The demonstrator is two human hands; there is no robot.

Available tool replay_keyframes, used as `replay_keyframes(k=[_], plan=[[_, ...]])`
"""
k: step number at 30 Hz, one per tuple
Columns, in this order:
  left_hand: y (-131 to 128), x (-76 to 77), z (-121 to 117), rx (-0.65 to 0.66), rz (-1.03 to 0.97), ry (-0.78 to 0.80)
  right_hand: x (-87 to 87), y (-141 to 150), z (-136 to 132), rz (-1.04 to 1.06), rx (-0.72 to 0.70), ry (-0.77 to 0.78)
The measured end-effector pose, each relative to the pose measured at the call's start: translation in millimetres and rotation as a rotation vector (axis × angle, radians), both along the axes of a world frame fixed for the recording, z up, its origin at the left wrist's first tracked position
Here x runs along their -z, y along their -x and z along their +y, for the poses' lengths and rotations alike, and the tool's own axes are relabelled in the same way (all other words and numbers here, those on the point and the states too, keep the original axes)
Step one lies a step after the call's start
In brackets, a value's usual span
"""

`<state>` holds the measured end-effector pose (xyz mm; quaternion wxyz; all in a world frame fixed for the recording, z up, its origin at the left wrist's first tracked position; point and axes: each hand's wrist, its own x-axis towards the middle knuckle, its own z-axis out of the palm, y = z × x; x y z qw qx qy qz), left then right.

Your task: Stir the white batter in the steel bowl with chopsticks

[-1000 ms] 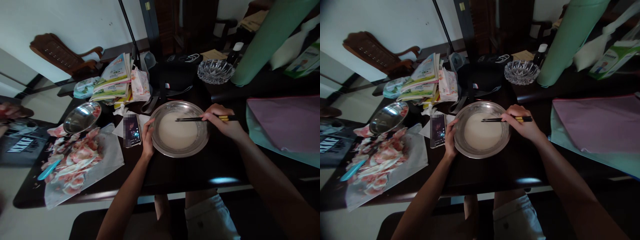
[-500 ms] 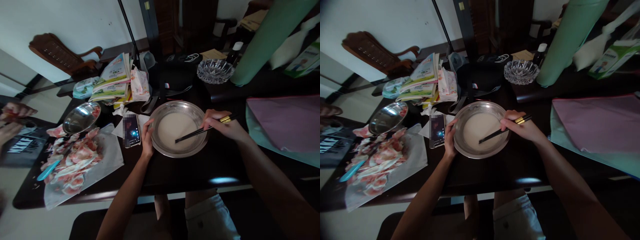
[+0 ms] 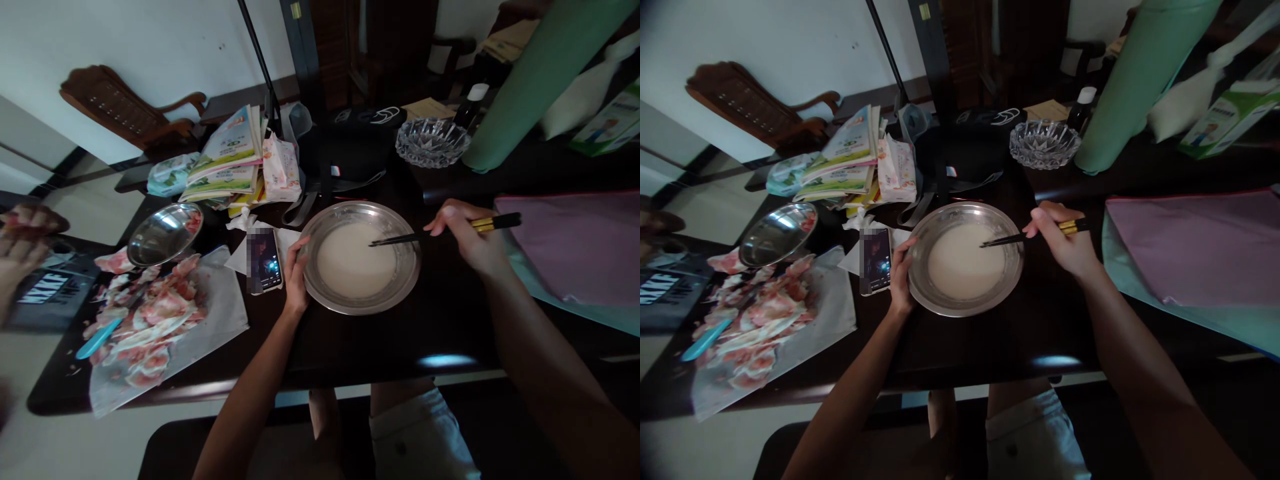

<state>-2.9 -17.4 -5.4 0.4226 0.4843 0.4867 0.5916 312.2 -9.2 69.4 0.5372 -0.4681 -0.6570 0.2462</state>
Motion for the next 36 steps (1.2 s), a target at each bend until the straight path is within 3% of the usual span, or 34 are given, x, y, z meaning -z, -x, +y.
replay_keyframes(k=[6, 9, 13, 20, 26, 30, 36], plan=[[1, -0.4, 0, -0.018, 0.034, -0.009, -3.9, -8, -3, 0.136, -0.184, 0.107], [0, -0.7, 0, -0.013, 0.027, -0.018, -5.5, 3, -5, 0.039, -0.299, 0.164], [-1, -0.3, 1, -0.02, -0.001, -0.013, 0.6, 22, -5, -0.127, -0.397, 0.095], [-2, 0.4, 1, -0.013, -0.016, -0.018, 9.9, 22, 2, -0.206, -0.241, -0.034], [-1, 3.0, 2, 0.001, -0.041, -0.012, 1.0, 0, 0, 0.011, -0.026, 0.008], [0, 2.4, 1, -0.002, -0.038, 0.006, -2.8, -6, -3, 0.127, -0.106, 0.104], [0, -1.2, 0, -0.011, 0.016, -0.001, -5.3, 11, -5, -0.058, -0.316, 0.116]])
